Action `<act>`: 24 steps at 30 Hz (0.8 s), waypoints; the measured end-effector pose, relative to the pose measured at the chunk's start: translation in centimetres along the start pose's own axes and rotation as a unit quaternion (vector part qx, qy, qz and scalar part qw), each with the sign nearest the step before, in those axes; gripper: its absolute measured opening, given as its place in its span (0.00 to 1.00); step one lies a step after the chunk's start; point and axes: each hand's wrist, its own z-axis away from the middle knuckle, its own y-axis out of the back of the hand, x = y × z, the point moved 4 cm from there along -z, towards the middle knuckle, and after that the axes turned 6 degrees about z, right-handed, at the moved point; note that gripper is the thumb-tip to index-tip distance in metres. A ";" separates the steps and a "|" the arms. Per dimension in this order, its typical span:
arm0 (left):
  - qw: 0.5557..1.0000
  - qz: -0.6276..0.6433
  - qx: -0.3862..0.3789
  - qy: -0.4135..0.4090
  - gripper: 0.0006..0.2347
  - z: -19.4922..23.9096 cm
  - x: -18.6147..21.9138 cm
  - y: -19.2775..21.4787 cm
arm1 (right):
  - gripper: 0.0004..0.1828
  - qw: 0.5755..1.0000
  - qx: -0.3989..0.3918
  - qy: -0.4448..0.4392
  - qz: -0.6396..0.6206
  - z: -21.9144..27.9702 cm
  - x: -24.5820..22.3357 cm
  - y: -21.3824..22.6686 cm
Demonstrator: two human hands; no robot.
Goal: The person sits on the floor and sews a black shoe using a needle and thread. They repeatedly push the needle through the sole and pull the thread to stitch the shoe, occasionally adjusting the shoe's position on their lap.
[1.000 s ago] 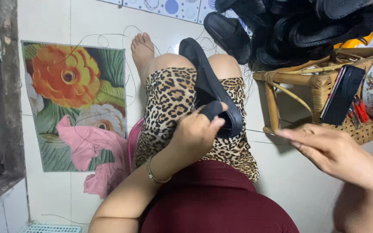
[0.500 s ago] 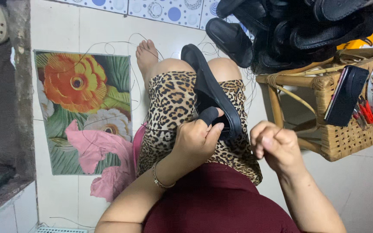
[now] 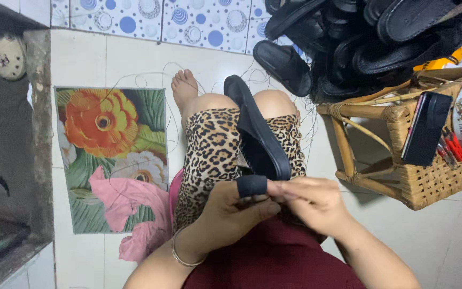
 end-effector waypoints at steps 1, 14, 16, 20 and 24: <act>1.000 0.000 -0.003 0.000 0.07 0.0 -0.2 0.0 | 0.12 1.000 0.002 0.000 0.001 -0.3 0.0 -0.4; 0.791 -0.553 0.248 -0.084 0.04 2.9 -3.0 8.1 | 0.05 0.866 0.381 0.016 0.323 3.8 7.7 8.1; 0.445 -0.863 0.172 -0.167 0.07 3.7 -2.9 10.2 | 0.05 0.837 0.437 -0.044 0.326 6.0 10.2 13.4; 0.732 -0.558 0.377 -0.101 0.04 6.0 -1.1 17.7 | 0.08 0.787 0.582 -0.175 0.106 14.6 21.2 26.0; 0.761 -0.502 0.367 -0.181 0.13 4.0 0.1 12.6 | 0.11 0.796 0.537 -0.255 0.114 12.4 18.5 24.5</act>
